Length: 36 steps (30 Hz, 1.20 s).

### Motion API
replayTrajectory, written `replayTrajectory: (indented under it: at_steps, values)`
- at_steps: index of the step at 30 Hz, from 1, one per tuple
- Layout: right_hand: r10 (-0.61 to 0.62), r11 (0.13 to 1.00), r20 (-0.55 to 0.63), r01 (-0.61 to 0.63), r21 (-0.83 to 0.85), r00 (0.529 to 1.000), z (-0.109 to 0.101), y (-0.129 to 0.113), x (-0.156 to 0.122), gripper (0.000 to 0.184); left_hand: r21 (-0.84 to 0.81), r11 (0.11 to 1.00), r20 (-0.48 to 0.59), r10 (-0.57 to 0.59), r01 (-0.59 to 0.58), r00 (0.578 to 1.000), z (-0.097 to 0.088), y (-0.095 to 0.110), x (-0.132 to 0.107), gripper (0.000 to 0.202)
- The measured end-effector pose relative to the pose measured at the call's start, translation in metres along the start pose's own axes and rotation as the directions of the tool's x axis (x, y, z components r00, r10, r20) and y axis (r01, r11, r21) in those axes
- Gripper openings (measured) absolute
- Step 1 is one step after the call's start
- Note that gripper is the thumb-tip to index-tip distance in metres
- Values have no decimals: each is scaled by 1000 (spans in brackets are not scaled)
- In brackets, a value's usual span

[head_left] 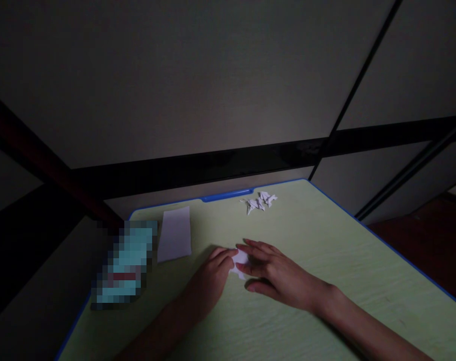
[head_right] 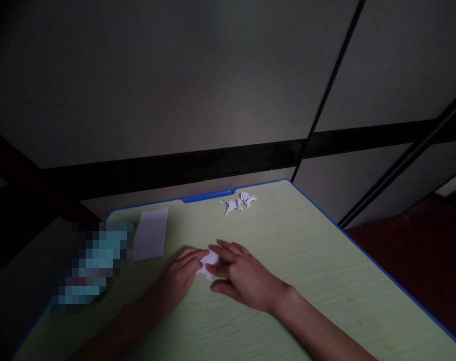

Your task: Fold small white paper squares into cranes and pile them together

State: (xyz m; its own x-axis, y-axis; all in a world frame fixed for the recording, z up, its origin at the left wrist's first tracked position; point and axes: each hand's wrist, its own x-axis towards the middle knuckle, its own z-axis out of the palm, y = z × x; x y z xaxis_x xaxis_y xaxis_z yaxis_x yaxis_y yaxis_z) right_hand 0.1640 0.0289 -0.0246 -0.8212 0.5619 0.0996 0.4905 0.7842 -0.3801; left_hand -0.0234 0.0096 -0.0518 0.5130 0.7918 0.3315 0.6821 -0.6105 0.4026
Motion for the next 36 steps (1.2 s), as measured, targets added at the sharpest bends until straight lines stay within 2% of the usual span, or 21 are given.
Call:
replayTrajectory:
  at_steps: [9,18,22,31,36]
  values:
    - [11,998,25,-10,-57,1000,-2,-1,1,37,-33,999,-5,-9,9,1000,-4,0,2,17]
    - [-39,998,4,39,-47,999,-1,1,1,36,55,998,68,40,-44,997,-7,2,0,21]
    - [-32,998,7,32,-54,999,0,1,0,36,52,999,90,8,-13,996,-9,3,0,23]
    - [0,1000,16,0,-12,1000,-5,2,1,31,-247,962,166,-79,119,983,-22,-14,-5,29]
    - [-4,1000,34,4,-7,999,-4,3,0,30,-271,960,169,-25,71,985,-20,-17,-6,31]
